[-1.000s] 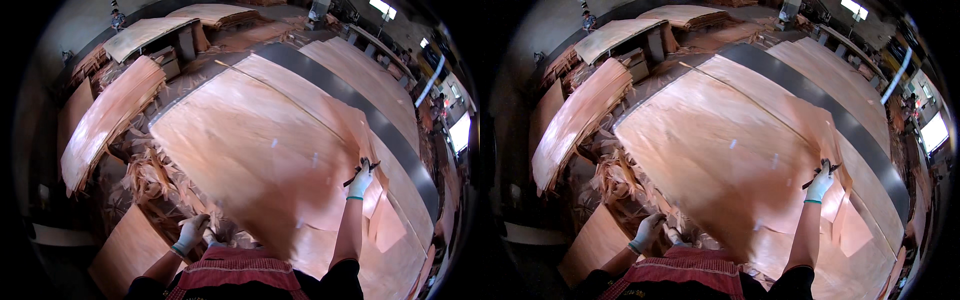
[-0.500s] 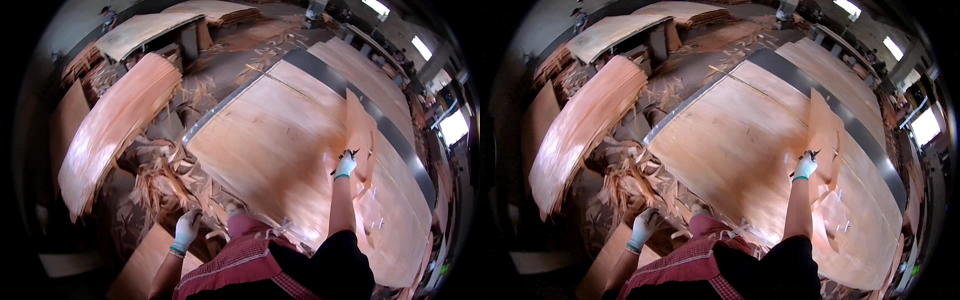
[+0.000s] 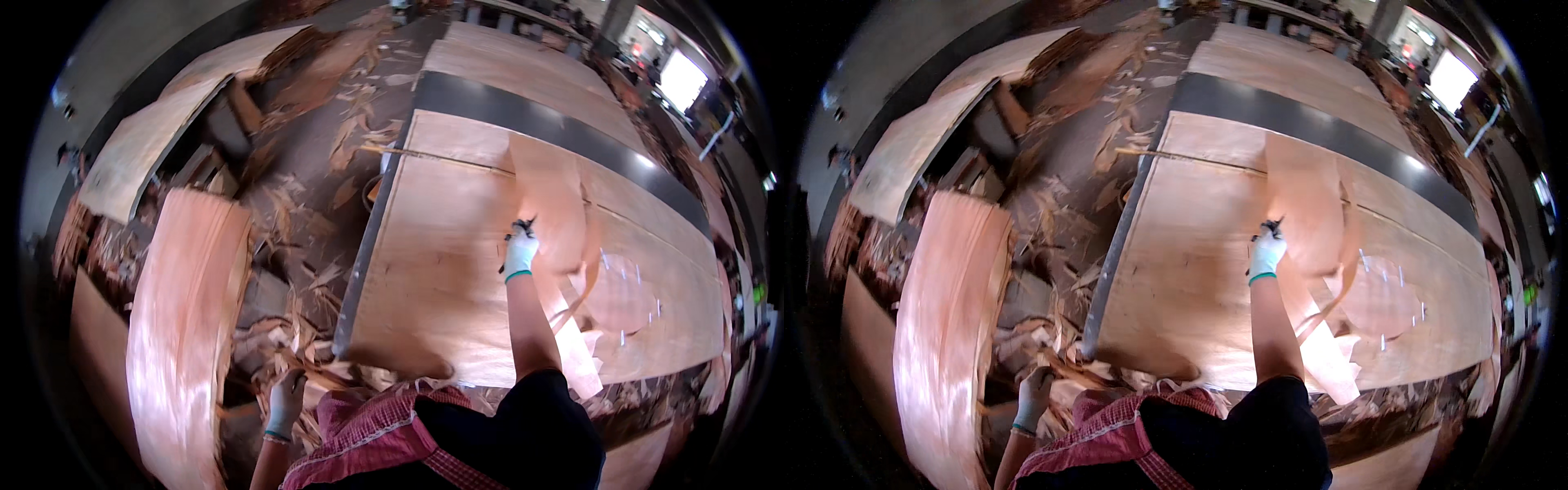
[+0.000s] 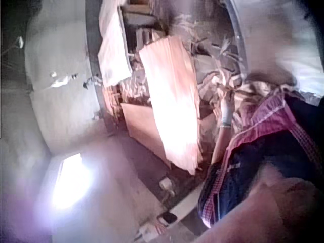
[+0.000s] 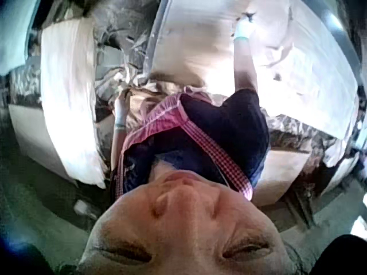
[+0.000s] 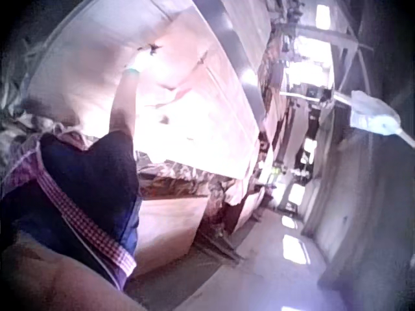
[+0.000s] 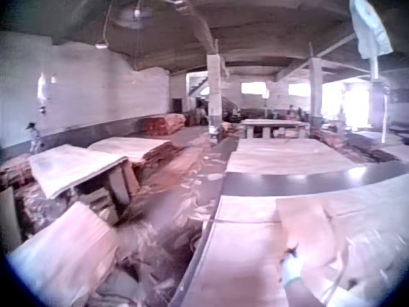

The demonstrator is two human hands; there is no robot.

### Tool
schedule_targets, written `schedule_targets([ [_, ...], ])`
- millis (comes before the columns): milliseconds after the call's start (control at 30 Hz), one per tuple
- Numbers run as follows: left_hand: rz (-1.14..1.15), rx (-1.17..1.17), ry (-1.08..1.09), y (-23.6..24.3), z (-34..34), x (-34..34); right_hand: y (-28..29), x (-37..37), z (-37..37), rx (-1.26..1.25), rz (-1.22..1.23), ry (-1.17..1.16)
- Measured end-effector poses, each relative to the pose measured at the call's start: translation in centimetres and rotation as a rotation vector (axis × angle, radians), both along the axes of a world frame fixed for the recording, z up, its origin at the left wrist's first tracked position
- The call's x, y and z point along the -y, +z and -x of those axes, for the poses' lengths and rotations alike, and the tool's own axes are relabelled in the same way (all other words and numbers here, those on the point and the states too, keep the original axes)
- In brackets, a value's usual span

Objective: The person uses a hand tool to cut leaf-shaped sections from thin wood veneer sheets, applies tape to the cut pieces, and moves large sheets of veneer across a work table in a wood shop.

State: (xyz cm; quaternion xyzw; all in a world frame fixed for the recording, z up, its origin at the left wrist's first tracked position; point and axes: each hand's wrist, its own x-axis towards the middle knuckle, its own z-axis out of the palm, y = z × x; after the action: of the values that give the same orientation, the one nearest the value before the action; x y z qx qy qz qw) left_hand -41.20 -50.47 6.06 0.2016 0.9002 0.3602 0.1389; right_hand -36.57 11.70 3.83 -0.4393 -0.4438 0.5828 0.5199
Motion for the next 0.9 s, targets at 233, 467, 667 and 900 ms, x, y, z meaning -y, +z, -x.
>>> schedule_targets([
  [233,-0.033,-0.018,-0.339,-2.5,19.5,3.9,3.8,11.1,6.4,0.020,0.116,0.202],
  [467,-0.011,0.049,-0.619,1.6,39.8,-2.1,4.0,18.1,-1.1,0.965,-0.510,-0.348],
  [667,-0.202,-0.146,-0.982,4.9,50.2,-19.1,4.1,16.5,-5.3,1.569,-0.160,-0.197],
  [900,-0.222,-0.073,-1.102,4.5,58.5,-34.0,4.5,16.0,1.7,1.706,0.045,-0.396],
])
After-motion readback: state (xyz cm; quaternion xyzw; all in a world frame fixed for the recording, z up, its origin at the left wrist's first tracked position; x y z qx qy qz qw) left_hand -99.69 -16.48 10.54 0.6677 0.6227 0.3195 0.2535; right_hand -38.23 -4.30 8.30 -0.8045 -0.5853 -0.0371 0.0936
